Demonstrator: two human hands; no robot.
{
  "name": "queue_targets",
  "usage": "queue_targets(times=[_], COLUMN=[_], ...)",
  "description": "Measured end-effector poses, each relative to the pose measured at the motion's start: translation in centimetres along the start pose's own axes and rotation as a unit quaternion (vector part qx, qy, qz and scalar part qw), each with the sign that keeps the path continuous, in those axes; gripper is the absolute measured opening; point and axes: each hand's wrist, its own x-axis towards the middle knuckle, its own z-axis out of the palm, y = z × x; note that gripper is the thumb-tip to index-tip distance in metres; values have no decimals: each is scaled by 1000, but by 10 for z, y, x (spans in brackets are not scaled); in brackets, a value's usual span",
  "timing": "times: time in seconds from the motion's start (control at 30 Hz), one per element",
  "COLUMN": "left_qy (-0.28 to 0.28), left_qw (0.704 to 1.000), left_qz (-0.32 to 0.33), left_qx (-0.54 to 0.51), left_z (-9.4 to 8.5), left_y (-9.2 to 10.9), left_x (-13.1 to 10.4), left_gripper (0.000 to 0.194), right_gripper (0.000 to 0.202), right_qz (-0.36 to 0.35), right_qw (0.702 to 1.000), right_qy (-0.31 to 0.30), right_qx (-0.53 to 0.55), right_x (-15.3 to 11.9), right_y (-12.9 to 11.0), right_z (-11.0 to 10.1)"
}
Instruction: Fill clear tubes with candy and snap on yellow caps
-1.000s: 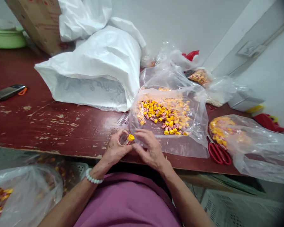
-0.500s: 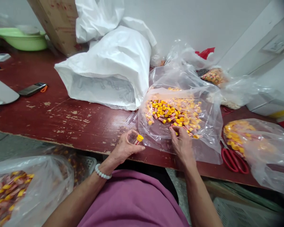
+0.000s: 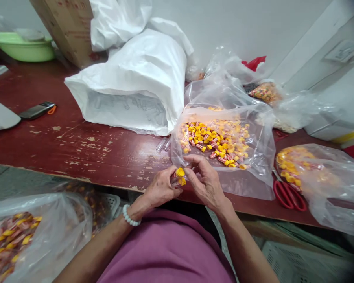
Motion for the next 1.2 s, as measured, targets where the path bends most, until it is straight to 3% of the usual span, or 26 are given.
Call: queue_targets(times=[0.17, 0.33, 0.43, 0.5, 0.6, 0.67, 0.73, 0.8, 0.87, 0.93, 1.07, 1.2], left_qy=[-1, 16, 25, 34, 42, 46, 50, 48, 41, 31, 15, 9], left_qw=[1000, 997, 993, 991, 990, 989, 987, 986, 986, 987, 996, 1000], left_qz=[2, -21, -52, -67, -74, -72, -72, -71, -70, -67, -30, 7], left_qx=[-21, -71, -106, -113, -110, -123, -137, -142, -145, -146, -82, -22], left_z=[3, 2, -2, -5, -6, -4, -2, 1, 3, 4, 5, 6], left_y=[-5, -8, -6, -5, -7, -8, -7, -5, -1, 2, -2, -11], left_x=[1, 6, 8, 8, 7, 7, 8, 10, 11, 11, 9, 7], left_gripper=[29, 31, 32, 32, 31, 31, 31, 30, 30, 30, 29, 26], right_gripper=[40, 46, 38, 27, 21, 21, 19, 18, 18, 18, 16, 20], right_qz=[-98, -104, -17, 83, 211, 238, 231, 194, 143, 93, 3, -41], right_qw=[992, 988, 982, 944, 862, 841, 852, 894, 949, 985, 1000, 998], right_qy=[-15, -21, 62, 114, 81, 44, 43, 76, 100, 74, -14, -37], right_qx=[-81, -108, -179, -297, -453, -485, -469, -397, -264, -121, 3, 0], right_x=[-8, -7, 0, 2, -3, -9, -12, -13, -12, -11, -11, -12], right_y=[3, 15, 38, 61, 93, 105, 104, 91, 67, 39, -5, -16], right_z=[9, 12, -12, -35, -62, -70, -71, -66, -57, -46, -19, -1])
